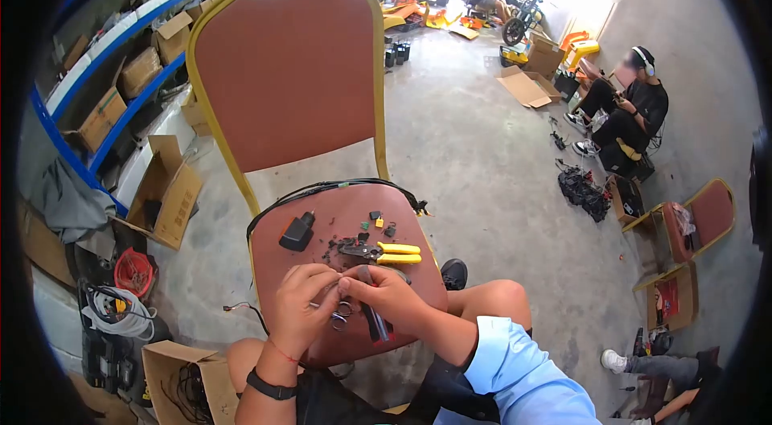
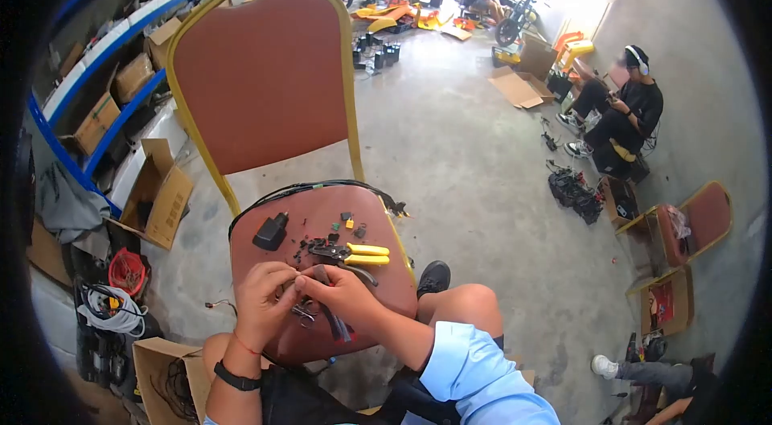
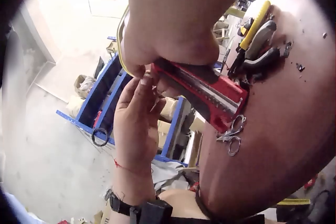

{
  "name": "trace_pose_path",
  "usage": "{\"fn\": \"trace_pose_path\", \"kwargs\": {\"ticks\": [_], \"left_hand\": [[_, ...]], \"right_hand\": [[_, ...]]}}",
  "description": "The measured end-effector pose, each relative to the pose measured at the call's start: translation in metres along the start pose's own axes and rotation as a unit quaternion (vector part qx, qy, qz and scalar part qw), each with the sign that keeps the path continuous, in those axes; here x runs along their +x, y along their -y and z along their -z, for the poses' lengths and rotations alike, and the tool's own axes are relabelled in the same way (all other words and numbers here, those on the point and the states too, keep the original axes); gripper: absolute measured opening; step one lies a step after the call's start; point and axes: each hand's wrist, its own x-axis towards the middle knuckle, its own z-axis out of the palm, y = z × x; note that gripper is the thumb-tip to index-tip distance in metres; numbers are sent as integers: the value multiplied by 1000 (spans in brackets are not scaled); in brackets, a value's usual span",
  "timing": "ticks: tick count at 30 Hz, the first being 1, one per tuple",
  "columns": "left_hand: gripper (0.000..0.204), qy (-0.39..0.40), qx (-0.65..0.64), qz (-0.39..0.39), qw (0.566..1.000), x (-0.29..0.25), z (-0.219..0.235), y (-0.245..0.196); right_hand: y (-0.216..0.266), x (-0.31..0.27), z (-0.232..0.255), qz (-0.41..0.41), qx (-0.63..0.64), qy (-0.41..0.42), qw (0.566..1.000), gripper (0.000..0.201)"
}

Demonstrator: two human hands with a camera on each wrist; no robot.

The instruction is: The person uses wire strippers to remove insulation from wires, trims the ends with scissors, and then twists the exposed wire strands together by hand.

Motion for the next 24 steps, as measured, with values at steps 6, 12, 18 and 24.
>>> {"fn": "trace_pose_path", "kwargs": {"ticks": [6,12,18,24], "left_hand": [[15,31,-11,54,998,-4,-8,2],[18,94,65,49,992,-8,-16,10],[15,143,121,-6,982,-4,-15,4],[16,184,113,-26,976,-6,-10,-6]], "right_hand": [[0,-3,18,-28,-83,-54,995,39],[-15,-1,20,112,-247,-29,962,33],[-2,-7,23,185,-473,-52,860,23],[8,-16,34,197,-536,-14,821,16]]}}
